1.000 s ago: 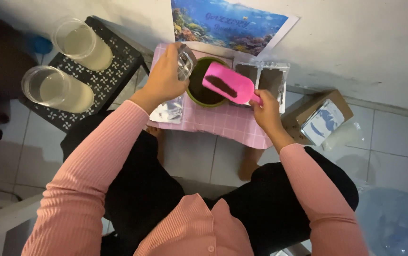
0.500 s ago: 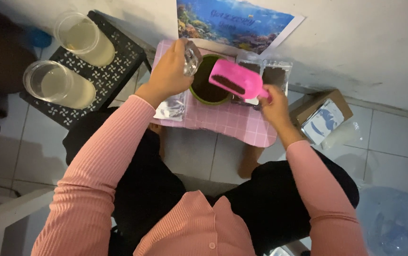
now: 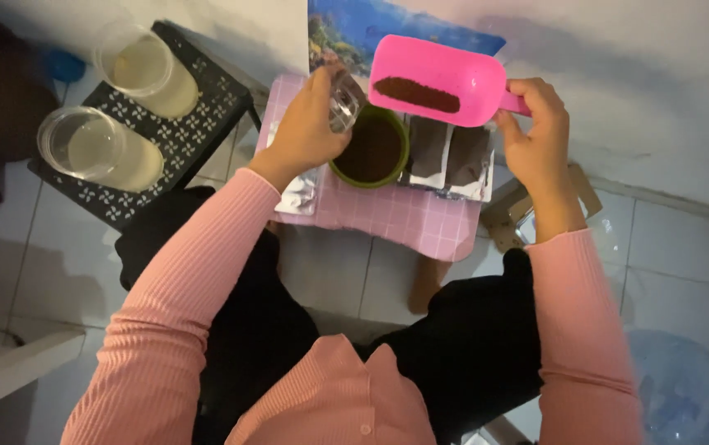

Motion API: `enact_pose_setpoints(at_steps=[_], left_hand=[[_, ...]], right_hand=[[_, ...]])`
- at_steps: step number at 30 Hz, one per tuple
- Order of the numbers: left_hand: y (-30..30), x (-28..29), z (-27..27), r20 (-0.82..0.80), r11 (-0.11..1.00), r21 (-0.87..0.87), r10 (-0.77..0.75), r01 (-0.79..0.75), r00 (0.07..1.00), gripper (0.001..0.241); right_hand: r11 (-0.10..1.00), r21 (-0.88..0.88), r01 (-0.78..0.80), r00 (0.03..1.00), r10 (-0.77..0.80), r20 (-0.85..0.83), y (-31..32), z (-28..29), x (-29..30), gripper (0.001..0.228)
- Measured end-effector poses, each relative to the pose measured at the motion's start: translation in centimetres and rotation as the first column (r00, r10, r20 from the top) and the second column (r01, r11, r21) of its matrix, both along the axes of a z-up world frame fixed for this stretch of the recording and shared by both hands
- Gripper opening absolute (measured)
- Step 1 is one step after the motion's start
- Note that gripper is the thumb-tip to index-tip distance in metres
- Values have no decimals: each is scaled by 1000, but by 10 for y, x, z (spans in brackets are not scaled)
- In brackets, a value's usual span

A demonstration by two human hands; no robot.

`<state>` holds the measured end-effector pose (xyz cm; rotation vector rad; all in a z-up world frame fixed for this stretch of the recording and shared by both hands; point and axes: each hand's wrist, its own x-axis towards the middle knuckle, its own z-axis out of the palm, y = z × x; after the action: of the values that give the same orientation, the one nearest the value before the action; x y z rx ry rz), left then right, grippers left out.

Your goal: The person uses a pink scoop to transfer dark granular material from a transparent plastic pouch into a green bowl, then picks up and looks at the pouch.

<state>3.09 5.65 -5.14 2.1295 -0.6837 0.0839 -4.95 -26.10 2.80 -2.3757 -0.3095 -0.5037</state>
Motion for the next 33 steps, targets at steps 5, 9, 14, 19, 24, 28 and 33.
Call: enact_pose_setpoints(at_steps=[5,9,14,19,24,28,33], left_hand=[[-12,-1,22,-150,996,-71,44,-55,988,73],[-20,-7,22,-113,996,-34,81,-85,990,75],[-24,0,21,-51,999,-4,51,-51,997,76],[-30,1,15,-5,999,27,38,-38,999,77],[-30,0,15,25,999,48,22,-23,999,75],[-29,-1,12,45,998,63,10,-13,999,75],[-30,-10,18,148,1000,-8,28,-27,989,62]], right_hand=[[995,-99,-12,990,26,137,-3,3,10,28],[989,-148,-8,990,28,136,-7,0,9,28],[975,-216,-55,978,97,186,-15,6,15,29],[980,-177,-96,980,124,156,-18,15,11,27],[979,-181,-96,981,123,148,-17,15,7,28],[981,-174,-90,982,116,146,-18,14,4,30],[974,-227,0,988,35,149,-6,18,-4,33]])
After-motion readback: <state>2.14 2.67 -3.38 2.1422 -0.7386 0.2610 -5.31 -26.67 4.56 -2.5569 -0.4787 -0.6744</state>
